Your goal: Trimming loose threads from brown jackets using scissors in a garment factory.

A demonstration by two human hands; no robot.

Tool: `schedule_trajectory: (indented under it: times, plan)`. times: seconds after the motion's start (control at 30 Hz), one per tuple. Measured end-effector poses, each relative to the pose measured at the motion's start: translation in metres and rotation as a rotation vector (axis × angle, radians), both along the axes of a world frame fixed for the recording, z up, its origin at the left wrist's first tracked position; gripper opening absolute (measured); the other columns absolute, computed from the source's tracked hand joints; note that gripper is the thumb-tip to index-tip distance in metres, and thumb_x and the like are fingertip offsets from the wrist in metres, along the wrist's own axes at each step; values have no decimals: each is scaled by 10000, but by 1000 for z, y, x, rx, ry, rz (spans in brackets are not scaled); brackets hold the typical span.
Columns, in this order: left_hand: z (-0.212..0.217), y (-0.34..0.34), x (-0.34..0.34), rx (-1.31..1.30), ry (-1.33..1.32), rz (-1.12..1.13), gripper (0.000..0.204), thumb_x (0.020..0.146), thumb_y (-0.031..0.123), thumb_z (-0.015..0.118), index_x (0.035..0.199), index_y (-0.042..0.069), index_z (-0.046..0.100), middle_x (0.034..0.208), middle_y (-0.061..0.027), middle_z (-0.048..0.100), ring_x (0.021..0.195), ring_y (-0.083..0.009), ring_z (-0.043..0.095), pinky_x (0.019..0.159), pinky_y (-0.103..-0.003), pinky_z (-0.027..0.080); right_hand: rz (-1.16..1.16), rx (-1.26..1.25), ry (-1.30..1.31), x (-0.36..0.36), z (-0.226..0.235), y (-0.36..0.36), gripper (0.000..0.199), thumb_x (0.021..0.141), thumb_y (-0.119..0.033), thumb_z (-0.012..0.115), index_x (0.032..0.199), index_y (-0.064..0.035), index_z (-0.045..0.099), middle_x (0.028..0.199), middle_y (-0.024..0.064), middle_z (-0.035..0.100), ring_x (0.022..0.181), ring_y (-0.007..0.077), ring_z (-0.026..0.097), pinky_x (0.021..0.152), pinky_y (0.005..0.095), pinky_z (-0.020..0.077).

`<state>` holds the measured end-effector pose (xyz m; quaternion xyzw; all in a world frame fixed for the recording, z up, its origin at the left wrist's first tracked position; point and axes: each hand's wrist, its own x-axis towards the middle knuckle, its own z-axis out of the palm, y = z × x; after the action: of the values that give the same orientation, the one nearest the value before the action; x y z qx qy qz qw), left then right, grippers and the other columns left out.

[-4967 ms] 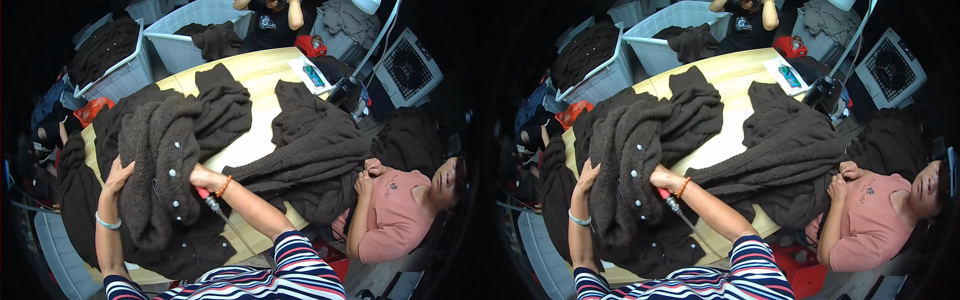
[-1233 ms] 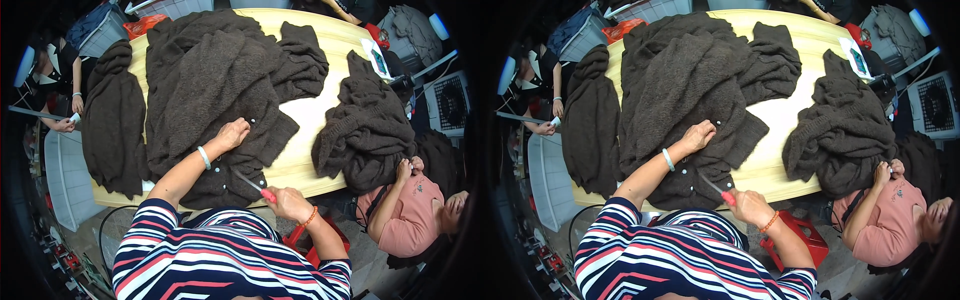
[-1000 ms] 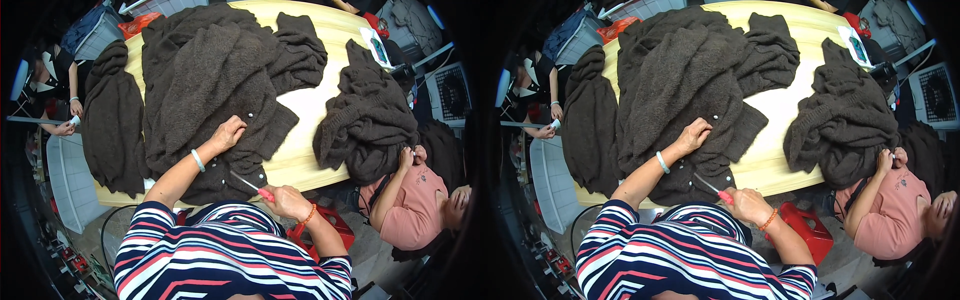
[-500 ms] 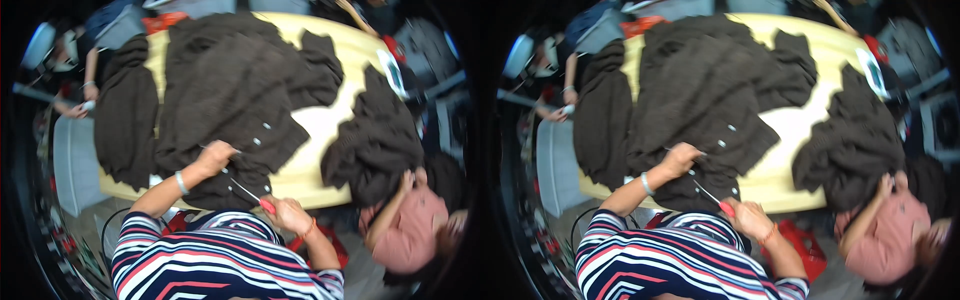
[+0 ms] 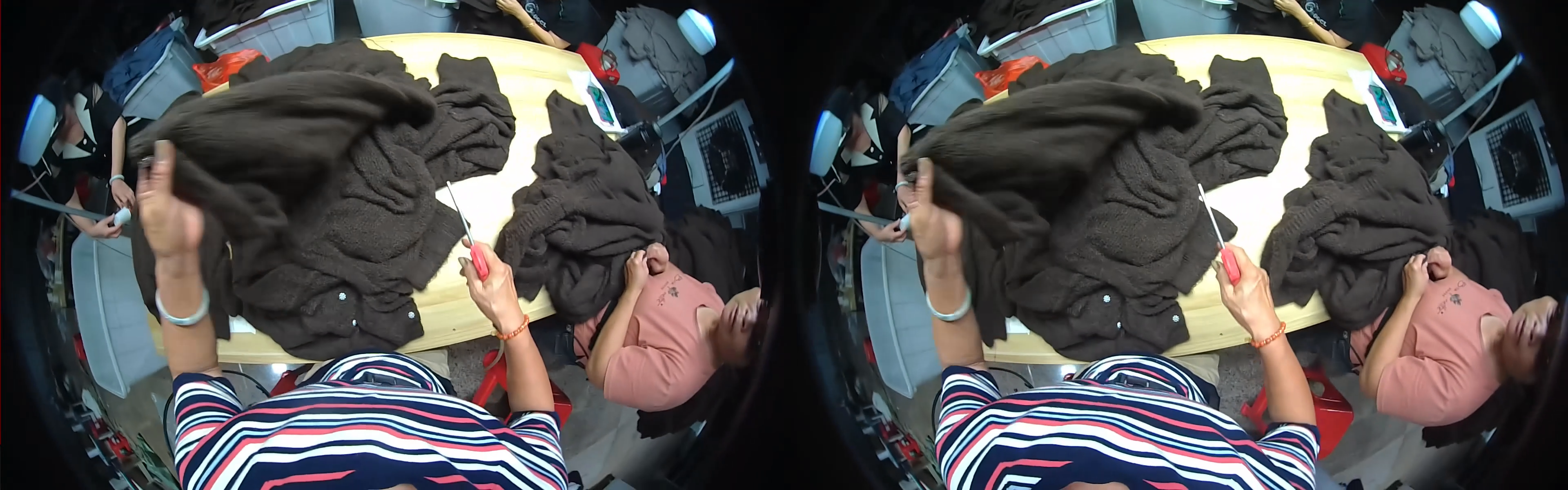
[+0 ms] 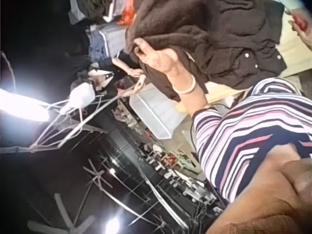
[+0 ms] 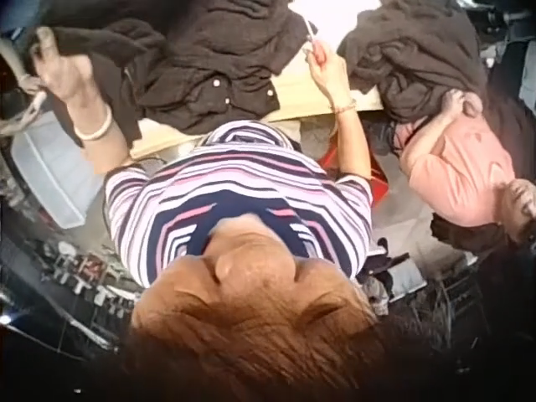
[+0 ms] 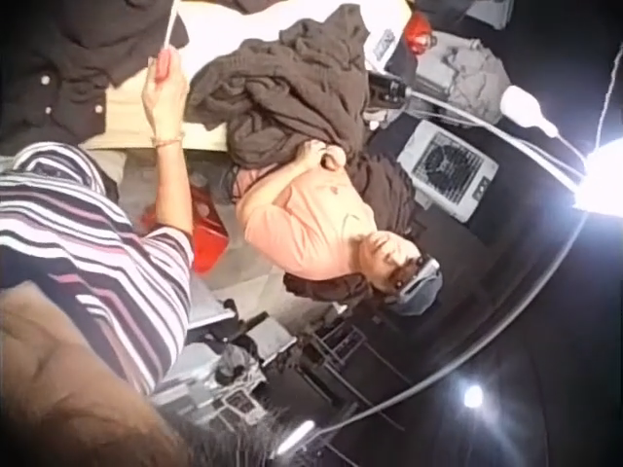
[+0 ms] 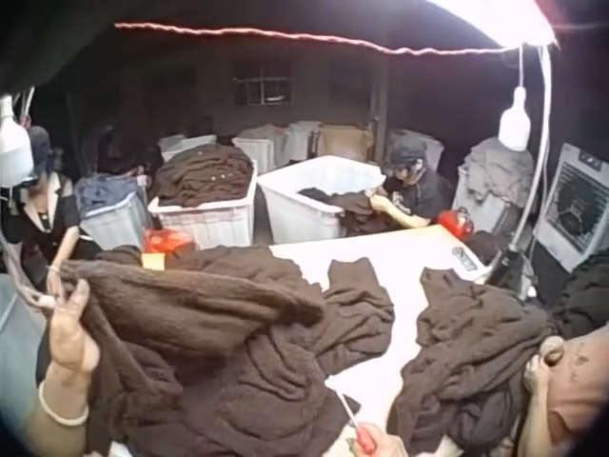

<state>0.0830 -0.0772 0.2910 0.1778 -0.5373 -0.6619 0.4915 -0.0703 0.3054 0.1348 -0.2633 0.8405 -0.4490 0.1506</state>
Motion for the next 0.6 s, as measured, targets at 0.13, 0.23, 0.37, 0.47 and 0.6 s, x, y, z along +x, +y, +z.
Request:
schedule_trajectory:
  times: [0.13, 0.23, 0.37, 0.47, 0.6]
  plan:
    - [-73, -94, 45, -282, -408, 236, 204, 940, 79, 630, 1124, -9, 630, 1134, -60, 650, 1025, -140, 600, 949, -279, 447, 15, 119, 37, -12, -6, 1, 302, 915, -129, 631, 1205, -58, 584, 732, 169, 647, 708, 305, 684, 672, 371, 519]
    - [-150, -103, 87, -55, -380, 154, 222, 935, 42, 621, 1151, -7, 631, 1140, -42, 651, 1019, -123, 594, 950, -275, 444, 55, 131, -1, -5, -24, 6, 304, 907, -143, 632, 1189, -41, 584, 740, 185, 649, 737, 349, 683, 686, 397, 519]
    - [-131, -51, 55, 78, -316, 73, 226, 937, 41, 622, 1157, -8, 629, 1118, -26, 657, 1013, -113, 597, 951, -261, 440, 106, 191, -143, 6, -29, 14, 320, 887, -174, 635, 1181, -59, 586, 879, 285, 650, 871, 466, 641, 743, 485, 518]
    - [-88, -18, 14, -130, -322, 43, 183, 953, 93, 630, 1112, 7, 652, 1034, -2, 665, 903, -78, 584, 843, -223, 455, 157, 218, -184, 6, -30, 11, 332, 891, -208, 641, 1185, -63, 586, 883, 283, 652, 890, 480, 629, 759, 498, 514]
    - [-27, 76, -18, -643, -517, -389, 187, 806, 7, 651, 991, -18, 643, 846, -64, 652, 752, -137, 634, 691, -290, 508, 51, 136, -196, -2, -19, 3, 306, 932, -160, 610, 1208, -29, 590, 709, 98, 671, 634, 153, 640, 622, 310, 505]
